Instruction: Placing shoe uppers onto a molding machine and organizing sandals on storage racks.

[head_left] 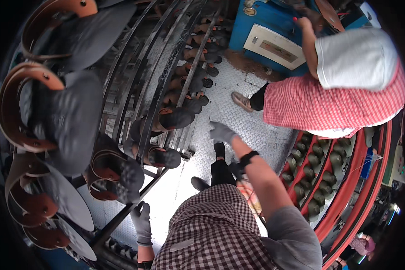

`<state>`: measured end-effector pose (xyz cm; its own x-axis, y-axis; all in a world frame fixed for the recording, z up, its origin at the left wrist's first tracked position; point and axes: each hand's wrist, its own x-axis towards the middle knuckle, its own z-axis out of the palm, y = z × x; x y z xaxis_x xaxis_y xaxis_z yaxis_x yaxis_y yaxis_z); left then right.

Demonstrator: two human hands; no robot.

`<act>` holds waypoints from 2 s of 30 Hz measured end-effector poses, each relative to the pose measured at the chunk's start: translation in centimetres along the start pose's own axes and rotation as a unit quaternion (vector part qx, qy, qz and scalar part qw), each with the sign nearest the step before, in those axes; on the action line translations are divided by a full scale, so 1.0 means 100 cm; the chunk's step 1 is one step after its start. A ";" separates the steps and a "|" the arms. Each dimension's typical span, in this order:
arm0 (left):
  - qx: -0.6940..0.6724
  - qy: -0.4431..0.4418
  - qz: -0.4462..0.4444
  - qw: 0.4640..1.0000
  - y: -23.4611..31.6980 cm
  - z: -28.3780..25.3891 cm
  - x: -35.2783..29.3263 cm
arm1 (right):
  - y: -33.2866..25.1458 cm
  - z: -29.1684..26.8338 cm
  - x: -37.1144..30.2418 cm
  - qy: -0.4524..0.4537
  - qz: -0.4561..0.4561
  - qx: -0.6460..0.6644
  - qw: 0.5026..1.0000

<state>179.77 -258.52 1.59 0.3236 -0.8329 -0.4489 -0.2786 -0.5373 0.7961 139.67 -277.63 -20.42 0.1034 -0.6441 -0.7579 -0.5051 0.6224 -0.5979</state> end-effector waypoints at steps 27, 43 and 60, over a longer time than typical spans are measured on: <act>-0.056 0.149 0.308 0.938 0.028 0.002 0.038 | 0.248 0.112 -0.182 0.156 0.254 0.291 0.909; -0.030 0.183 0.318 0.930 0.020 0.003 0.048 | 0.218 0.119 -0.124 0.113 0.135 0.372 0.911; -0.052 0.165 0.318 0.932 0.035 0.014 0.052 | 0.270 0.120 -0.142 0.159 0.097 0.038 0.982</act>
<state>179.22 -264.89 1.45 0.3887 -0.8828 0.2639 -0.4254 0.0821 0.9013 134.86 -246.29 -28.94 -0.2681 -0.6090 -0.7465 -0.4216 0.7709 -0.4774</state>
